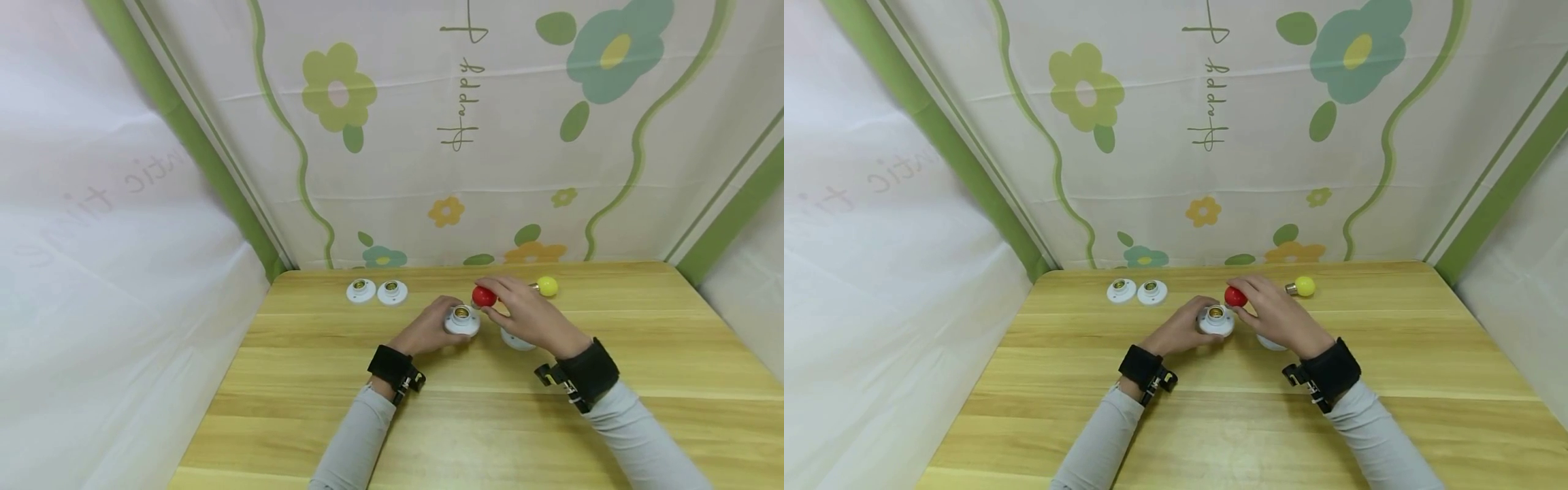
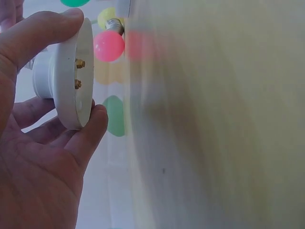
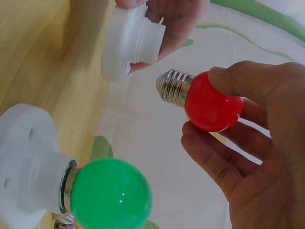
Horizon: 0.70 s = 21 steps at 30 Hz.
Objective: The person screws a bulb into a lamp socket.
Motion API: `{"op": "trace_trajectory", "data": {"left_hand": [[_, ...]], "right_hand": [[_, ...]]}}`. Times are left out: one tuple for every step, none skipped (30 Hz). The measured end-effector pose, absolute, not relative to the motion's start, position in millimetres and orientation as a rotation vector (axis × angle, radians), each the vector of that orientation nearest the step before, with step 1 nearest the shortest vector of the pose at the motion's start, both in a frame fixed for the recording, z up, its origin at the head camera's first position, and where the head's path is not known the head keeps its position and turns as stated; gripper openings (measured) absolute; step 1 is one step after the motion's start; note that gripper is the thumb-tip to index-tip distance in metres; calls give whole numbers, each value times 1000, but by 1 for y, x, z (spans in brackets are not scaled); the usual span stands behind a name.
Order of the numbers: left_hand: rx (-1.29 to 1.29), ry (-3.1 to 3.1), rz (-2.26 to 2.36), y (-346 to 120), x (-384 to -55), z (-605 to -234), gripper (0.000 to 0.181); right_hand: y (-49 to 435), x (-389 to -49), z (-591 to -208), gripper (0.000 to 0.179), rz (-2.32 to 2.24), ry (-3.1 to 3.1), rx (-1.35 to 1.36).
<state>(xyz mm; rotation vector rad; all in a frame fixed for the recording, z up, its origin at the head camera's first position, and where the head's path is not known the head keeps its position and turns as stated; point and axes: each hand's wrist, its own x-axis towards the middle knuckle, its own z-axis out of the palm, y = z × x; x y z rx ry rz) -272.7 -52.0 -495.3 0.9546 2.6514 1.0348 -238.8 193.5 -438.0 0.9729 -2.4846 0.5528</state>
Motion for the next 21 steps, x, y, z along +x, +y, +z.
{"op": "trace_trajectory", "data": {"left_hand": [[956,2648,1040,-52,-272,-495,65],[960,2646,1041,-51,-272,-495,65],[963,2643,1043,-50,-272,-495,65],[967,2641,1044,-50,-272,-495,65],[973,2640,1043,-49,-272,-495,65],[981,2639,1041,-48,-272,-496,65],[986,2634,1048,-48,-271,-495,64],[992,2634,1048,-47,-271,-495,64],[995,2632,1051,-46,-271,-495,64],[997,2631,1056,-46,-271,-495,64],[998,2629,1060,-45,-271,-495,64],[999,2626,1065,-44,-271,-495,64],[1000,2626,1065,-44,-271,-495,64],[1001,2628,1063,-43,-271,-495,65],[1001,2625,1066,-43,-271,-495,65],[999,2622,1070,-43,-271,-494,66],[1003,2624,1064,-43,-271,-494,66],[1005,2624,1063,-43,-271,-494,66],[1011,2627,1055,-43,-270,-494,66],[1016,2628,1055,-43,-270,-494,66],[1024,2629,1050,-42,-270,-494,66]], "right_hand": [[193,-238,-438,53,553,-2482,978],[192,-238,-438,54,553,-2479,983],[192,-237,-437,54,553,-2478,987],[191,-237,-437,54,552,-2475,991],[191,-237,-437,54,551,-2472,996],[190,-236,-436,54,555,-2469,999],[190,-236,-436,54,557,-2467,1003],[190,-236,-436,54,557,-2466,1005],[190,-236,-436,55,556,-2466,1006],[189,-236,-436,54,556,-2464,1008],[189,-237,-436,54,555,-2463,1010],[189,-237,-436,54,555,-2462,1012],[189,-237,-437,53,554,-2460,1015],[189,-237,-437,52,557,-2457,1020],[188,-238,-437,51,560,-2455,1027],[188,-238,-438,50,564,-2453,1034],[188,-238,-438,49,568,-2452,1040],[187,-238,-438,49,572,-2451,1046],[187,-238,-438,48,575,-2452,1051],[187,-237,-438,48,576,-2454,1055],[187,-237,-438,48,577,-2459,1057]]}}
